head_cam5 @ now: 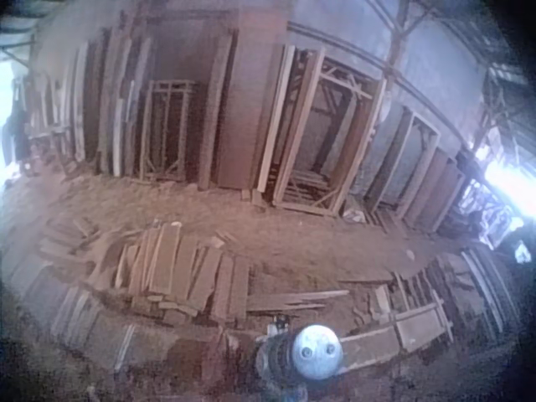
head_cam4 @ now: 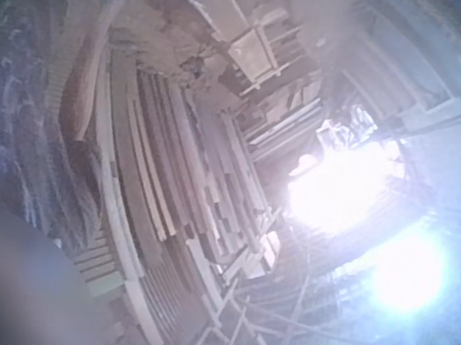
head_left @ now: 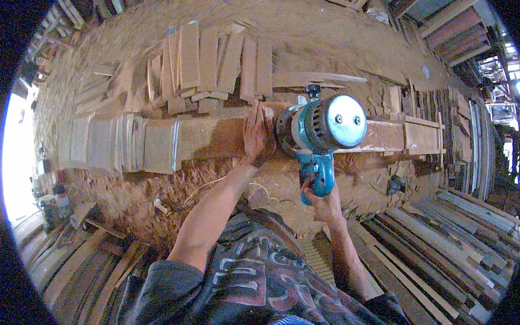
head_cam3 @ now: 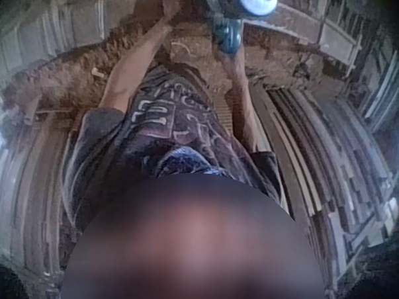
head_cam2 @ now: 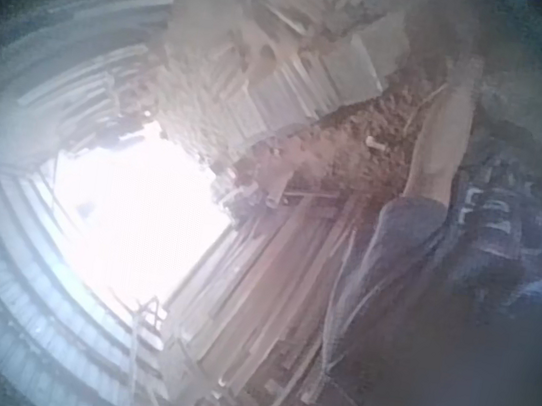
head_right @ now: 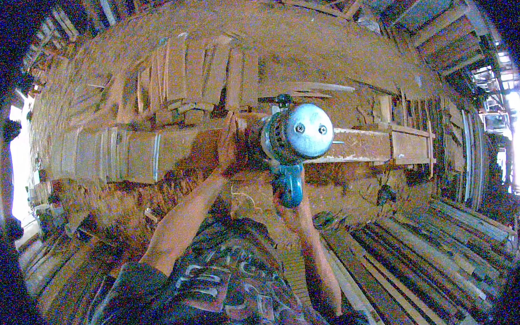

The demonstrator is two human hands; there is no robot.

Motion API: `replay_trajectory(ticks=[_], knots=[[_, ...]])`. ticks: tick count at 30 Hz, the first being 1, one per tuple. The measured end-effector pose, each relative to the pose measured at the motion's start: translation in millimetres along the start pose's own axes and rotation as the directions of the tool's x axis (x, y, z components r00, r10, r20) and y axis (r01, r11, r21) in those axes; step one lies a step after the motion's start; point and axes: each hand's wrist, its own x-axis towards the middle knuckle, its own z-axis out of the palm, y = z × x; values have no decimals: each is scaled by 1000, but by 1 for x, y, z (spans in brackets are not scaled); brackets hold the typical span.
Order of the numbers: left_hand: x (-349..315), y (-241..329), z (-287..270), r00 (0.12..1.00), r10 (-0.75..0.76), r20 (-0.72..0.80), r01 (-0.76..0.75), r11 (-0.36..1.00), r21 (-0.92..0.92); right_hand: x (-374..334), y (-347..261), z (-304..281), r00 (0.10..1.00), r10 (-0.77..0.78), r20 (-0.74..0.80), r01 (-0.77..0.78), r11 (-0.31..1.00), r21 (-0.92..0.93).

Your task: The person uses a handheld electric wood planer to smooth the surface of a wooden plank. They hold the plank with one hand and guide the planer along its length with the other, repeatedly moving the tool back and forth to remove material.

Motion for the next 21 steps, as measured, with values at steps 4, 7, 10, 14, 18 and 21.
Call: replay_trajectory(ticks=[4,7,10,14,18,21], knots=[[-1,5,0,999,24,-37,-24,1000,15,11,-12,3,997,29,-66,-27,999,21],[-1,7,0,999,-33,-13,33,998,43,20,-16,4,993,55,-101,-63,995,-72],[-1,8,1,992,-118,49,112,987,119,30,-12,5,992,93,-87,-102,989,-111],[1,11,-2,985,-152,86,141,982,127,41,-8,9,985,54,-163,-57,998,-14],[3,16,-9,978,-173,117,162,982,98,51,-10,10,982,64,-177,-66,998,-5],[3,16,-10,955,-248,162,241,969,62,64,-10,10,984,-4,-177,-10,997,-80]])
